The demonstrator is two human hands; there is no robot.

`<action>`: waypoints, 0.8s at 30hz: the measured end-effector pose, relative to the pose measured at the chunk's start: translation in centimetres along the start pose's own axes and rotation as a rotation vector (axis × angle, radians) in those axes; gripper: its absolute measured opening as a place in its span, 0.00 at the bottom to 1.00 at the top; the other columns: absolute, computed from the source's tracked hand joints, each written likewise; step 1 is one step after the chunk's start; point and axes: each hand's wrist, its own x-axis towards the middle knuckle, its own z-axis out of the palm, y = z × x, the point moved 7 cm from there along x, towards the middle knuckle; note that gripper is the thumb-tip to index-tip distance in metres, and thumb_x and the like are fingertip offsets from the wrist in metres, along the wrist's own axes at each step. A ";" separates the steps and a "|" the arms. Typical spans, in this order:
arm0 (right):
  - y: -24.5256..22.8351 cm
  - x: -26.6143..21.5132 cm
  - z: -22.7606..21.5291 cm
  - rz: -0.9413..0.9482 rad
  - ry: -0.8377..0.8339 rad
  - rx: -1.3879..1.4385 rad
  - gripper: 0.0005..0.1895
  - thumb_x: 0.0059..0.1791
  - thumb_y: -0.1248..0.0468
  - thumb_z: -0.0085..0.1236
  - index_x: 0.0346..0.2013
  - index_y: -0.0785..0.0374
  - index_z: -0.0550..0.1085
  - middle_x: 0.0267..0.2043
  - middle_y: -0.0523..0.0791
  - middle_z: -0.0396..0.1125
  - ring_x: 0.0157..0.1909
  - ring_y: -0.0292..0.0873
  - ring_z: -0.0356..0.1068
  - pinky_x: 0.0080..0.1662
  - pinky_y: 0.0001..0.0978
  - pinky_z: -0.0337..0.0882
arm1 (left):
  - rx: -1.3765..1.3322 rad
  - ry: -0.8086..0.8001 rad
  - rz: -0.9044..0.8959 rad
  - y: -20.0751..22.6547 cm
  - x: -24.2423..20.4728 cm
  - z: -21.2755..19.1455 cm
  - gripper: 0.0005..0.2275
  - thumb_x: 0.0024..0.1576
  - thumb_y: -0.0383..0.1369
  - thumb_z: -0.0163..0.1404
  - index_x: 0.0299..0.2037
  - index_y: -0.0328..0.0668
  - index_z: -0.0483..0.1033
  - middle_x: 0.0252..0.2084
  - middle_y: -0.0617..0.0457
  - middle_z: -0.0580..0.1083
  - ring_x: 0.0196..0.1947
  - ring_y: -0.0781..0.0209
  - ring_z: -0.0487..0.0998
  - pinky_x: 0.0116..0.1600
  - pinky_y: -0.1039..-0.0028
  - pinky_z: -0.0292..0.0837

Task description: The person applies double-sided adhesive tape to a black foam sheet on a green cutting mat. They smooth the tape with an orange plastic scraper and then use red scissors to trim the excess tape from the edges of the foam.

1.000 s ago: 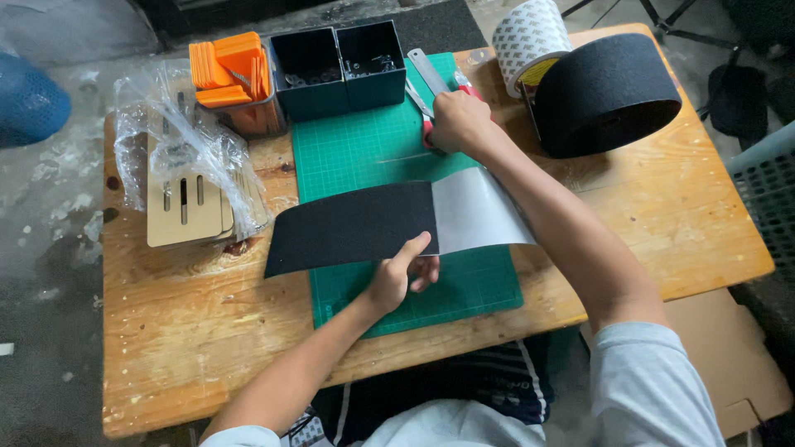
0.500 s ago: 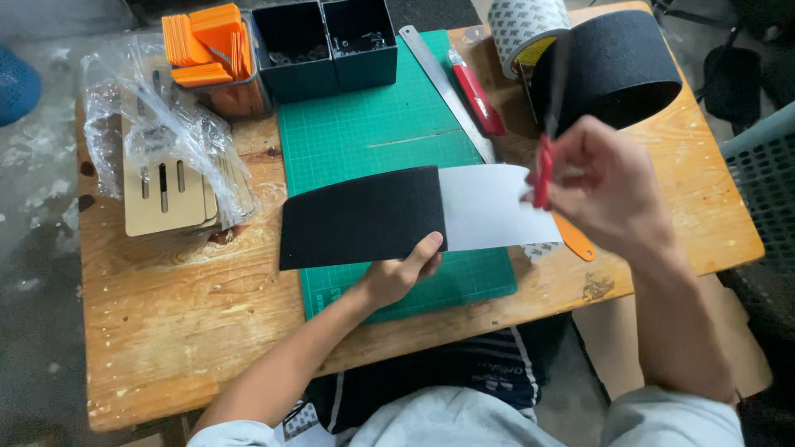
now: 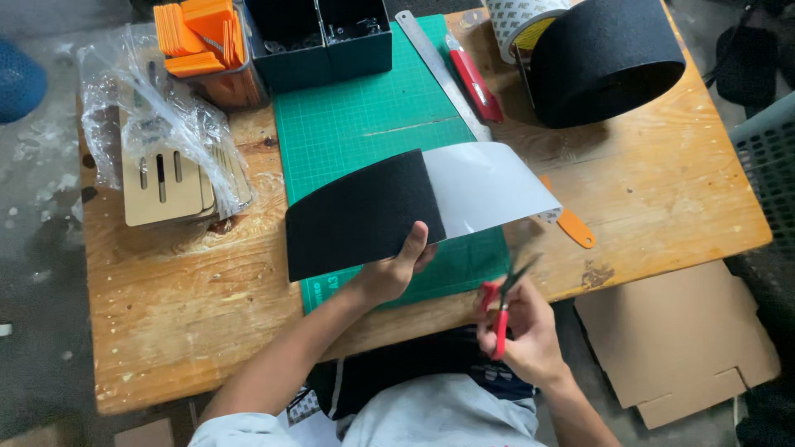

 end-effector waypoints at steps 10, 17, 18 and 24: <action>-5.5 6.4 1.6 -0.259 0.521 0.175 0.22 0.37 0.71 0.75 0.38 0.69 0.71 0.27 0.48 0.71 0.28 0.39 0.72 0.32 0.27 0.74 | -0.256 -0.289 0.015 4.6 -3.3 5.6 0.24 0.61 0.53 0.32 0.52 0.42 0.65 0.42 0.51 0.67 0.40 0.64 0.63 0.45 0.78 0.55; -8.4 11.9 -0.1 -0.197 0.189 0.330 0.20 0.34 0.75 0.72 0.33 0.73 0.69 0.24 0.56 0.68 0.22 0.49 0.74 0.23 0.44 0.79 | 0.076 -0.101 0.579 13.1 -11.2 6.0 0.14 0.52 0.47 0.57 0.26 0.53 0.68 0.16 0.66 0.68 0.11 0.66 0.67 0.18 0.82 0.61; -9.1 12.5 -0.4 -0.200 0.192 0.331 0.20 0.34 0.75 0.72 0.33 0.73 0.69 0.24 0.56 0.68 0.22 0.49 0.74 0.23 0.44 0.79 | 0.078 -0.105 0.581 13.7 -10.7 4.6 0.14 0.52 0.47 0.57 0.26 0.53 0.68 0.16 0.66 0.68 0.11 0.66 0.67 0.18 0.82 0.61; -12.2 15.7 0.2 -0.143 0.072 0.389 0.16 0.36 0.80 0.69 0.31 0.74 0.70 0.21 0.54 0.67 0.18 0.49 0.71 0.21 0.45 0.79 | 0.282 0.581 0.530 14.0 -6.0 -7.3 0.39 0.48 0.53 0.61 0.55 0.33 0.53 0.51 0.36 0.61 0.53 0.34 0.69 0.52 0.48 0.74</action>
